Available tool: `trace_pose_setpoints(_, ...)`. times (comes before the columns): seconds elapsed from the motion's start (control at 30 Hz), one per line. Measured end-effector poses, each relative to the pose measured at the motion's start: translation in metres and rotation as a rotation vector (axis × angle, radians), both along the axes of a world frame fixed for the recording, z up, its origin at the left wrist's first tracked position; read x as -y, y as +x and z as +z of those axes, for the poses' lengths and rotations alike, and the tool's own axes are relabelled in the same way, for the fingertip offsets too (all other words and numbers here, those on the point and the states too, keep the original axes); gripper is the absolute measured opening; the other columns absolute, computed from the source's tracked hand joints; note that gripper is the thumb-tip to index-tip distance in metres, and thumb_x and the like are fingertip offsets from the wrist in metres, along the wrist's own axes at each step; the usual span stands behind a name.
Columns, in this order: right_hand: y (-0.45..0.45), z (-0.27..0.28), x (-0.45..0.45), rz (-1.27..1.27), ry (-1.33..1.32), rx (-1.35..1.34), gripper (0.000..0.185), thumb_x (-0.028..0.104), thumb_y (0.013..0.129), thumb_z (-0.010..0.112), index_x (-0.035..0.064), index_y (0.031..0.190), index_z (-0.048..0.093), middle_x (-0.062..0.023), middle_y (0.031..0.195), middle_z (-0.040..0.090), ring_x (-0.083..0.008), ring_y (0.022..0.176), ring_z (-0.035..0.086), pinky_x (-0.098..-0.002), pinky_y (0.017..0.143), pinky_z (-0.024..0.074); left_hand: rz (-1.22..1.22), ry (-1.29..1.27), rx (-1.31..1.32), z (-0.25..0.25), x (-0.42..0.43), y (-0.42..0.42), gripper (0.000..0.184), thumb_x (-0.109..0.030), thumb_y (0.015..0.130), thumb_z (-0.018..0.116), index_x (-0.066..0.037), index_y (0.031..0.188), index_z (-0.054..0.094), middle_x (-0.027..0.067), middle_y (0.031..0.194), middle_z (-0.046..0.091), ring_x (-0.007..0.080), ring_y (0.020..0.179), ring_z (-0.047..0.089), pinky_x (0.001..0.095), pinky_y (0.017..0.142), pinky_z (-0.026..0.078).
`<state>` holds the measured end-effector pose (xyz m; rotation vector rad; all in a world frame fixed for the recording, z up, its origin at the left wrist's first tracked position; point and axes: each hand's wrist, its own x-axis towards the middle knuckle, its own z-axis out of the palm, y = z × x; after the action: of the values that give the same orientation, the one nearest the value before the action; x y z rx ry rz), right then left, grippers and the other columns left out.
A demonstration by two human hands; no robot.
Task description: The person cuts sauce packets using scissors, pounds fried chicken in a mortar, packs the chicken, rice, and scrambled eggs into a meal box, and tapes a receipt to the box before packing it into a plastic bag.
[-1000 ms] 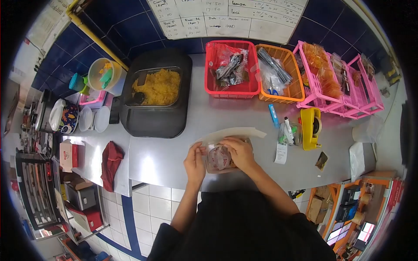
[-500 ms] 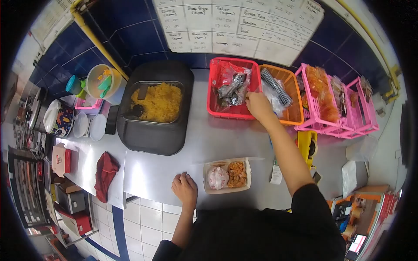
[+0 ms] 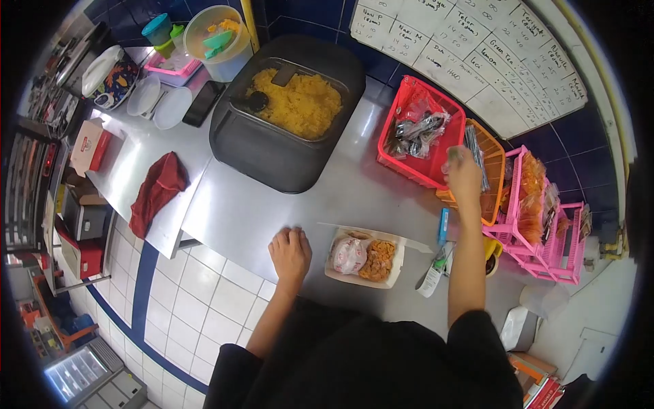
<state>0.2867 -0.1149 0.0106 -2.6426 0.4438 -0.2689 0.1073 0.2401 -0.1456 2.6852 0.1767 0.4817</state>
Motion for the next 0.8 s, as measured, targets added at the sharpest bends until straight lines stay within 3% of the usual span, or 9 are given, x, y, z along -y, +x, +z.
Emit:
trace_pose_setpoints(0.1, -0.089, 0.022, 0.001, 0.084, 0.156, 0.327, 0.024, 0.019, 0.092, 0.064, 0.0018, 0.107, 0.068, -0.0189, 0.090, 0.070, -0.0314, 0.078, 0.069, -0.0419, 0.067, 0.0506, -0.002, 0.006, 0.016, -0.006, 0.000, -0.002, 0.018, -0.018, 0.092, 0.062, -0.009, 0.107, 0.065, 0.0137, 0.105, 0.062, 0.0318, 0.095, 0.058, 0.0451, 0.081, 0.043)
trace_pose_setpoints(0.17, -0.149, 0.044, -0.012, 0.132, 0.213, 0.271, 0.020, 0.014, 0.087, 0.070, 0.0025, 0.104, 0.071, -0.0086, 0.088, 0.065, -0.0188, 0.076, 0.062, -0.0322, 0.066, 0.0488, -0.001, 0.023, 0.018, -0.006, 0.002, -0.003, 0.018, -0.018, 0.092, 0.062, -0.009, 0.107, 0.065, 0.0135, 0.105, 0.062, 0.0319, 0.095, 0.058, 0.0453, 0.081, 0.043)
trace_pose_setpoints(0.23, -0.194, 0.034, -0.027, 0.284, 0.471, 0.178, 0.022, 0.009, 0.084, 0.070, 0.0033, 0.106, 0.072, -0.0041, 0.091, 0.062, -0.0134, 0.079, 0.057, -0.0268, 0.069, 0.0479, -0.017, 0.015, 0.042, -0.005, 0.002, -0.005, 0.018, -0.020, 0.093, 0.061, -0.009, 0.107, 0.065, 0.0138, 0.106, 0.061, 0.0321, 0.096, 0.058, 0.0459, 0.082, 0.043)
trace_pose_setpoints(0.3, -0.211, 0.032, -0.057, 0.390, 0.578, -0.069, 0.020, 0.008, 0.084, 0.069, 0.0028, 0.103, 0.073, -0.0072, 0.095, 0.064, -0.0199, 0.082, 0.061, -0.0302, 0.073, 0.0502, -0.031, 0.022, 0.018, -0.005, 0.003, -0.006, 0.018, -0.021, 0.094, 0.060, -0.009, 0.107, 0.065, 0.0140, 0.107, 0.061, 0.0322, 0.097, 0.058, 0.0461, 0.083, 0.042)
trace_pose_setpoints(0.4, -0.203, -0.043, -0.074, 0.465, 0.490, -0.011, 0.024, 0.007, 0.084, 0.068, 0.0049, 0.108, 0.072, -0.0120, 0.101, 0.066, -0.0292, 0.088, 0.065, -0.0361, 0.077, 0.0532, -0.053, 0.017, -0.032, -0.003, 0.006, -0.010, 0.019, -0.023, 0.095, 0.058, -0.009, 0.106, 0.066, 0.0141, 0.109, 0.061, 0.0322, 0.100, 0.057, 0.0465, 0.085, 0.042)
trace_pose_setpoints(0.47, -0.197, -0.077, -0.078, 0.537, 0.236, 0.031, 0.026, 0.008, 0.086, 0.066, 0.0058, 0.112, 0.069, -0.0155, 0.107, 0.067, -0.0355, 0.096, 0.065, -0.0425, 0.081, 0.0540, -0.045, 0.001, 0.043, -0.003, 0.006, -0.012, 0.019, -0.022, 0.096, 0.057, -0.008, 0.105, 0.066, 0.0142, 0.105, 0.062, 0.0337, 0.096, 0.058, 0.0478, 0.084, 0.043)
trace_pose_setpoints(0.6, -0.196, -0.075, -0.075, 0.477, 0.276, -0.019, 0.021, 0.010, 0.089, 0.063, 0.0047, 0.109, 0.067, -0.0146, 0.109, 0.068, -0.0333, 0.099, 0.066, -0.0434, 0.083, 0.0543, -0.017, -0.223, -0.013, 0.003, 0.006, -0.024, 0.021, -0.023, 0.098, 0.056, -0.005, 0.106, 0.065, 0.0153, 0.100, 0.062, 0.0339, 0.091, 0.059, 0.0465, 0.081, 0.045)
trace_pose_setpoints(0.7, -0.193, -0.092, -0.083, 0.480, 0.210, -0.045, 0.012, 0.011, 0.090, 0.061, 0.0050, 0.099, 0.066, -0.0138, 0.101, 0.071, -0.0342, 0.092, 0.069, -0.0444, 0.079, 0.0558, 0.095, -0.475, -0.073, -0.003, 0.012, -0.038, 0.027, -0.024, 0.101, 0.057, 0.001, 0.107, 0.066, 0.0158, 0.098, 0.065, 0.0245, 0.085, 0.062, 0.0362, 0.078, 0.050)
trace_pose_setpoints(0.8, -0.186, -0.114, -0.092, 0.449, 0.053, -0.049, 0.010, 0.012, 0.089, 0.060, 0.0074, 0.096, 0.066, -0.0137, 0.091, 0.072, -0.0348, 0.083, 0.070, -0.0455, 0.072, 0.0571, 0.107, -0.517, -0.093, 0.000, 0.020, -0.040, 0.026, -0.023, 0.101, 0.055, 0.000, 0.107, 0.065, 0.0159, 0.097, 0.065, 0.0260, 0.085, 0.062, 0.0379, 0.078, 0.049)
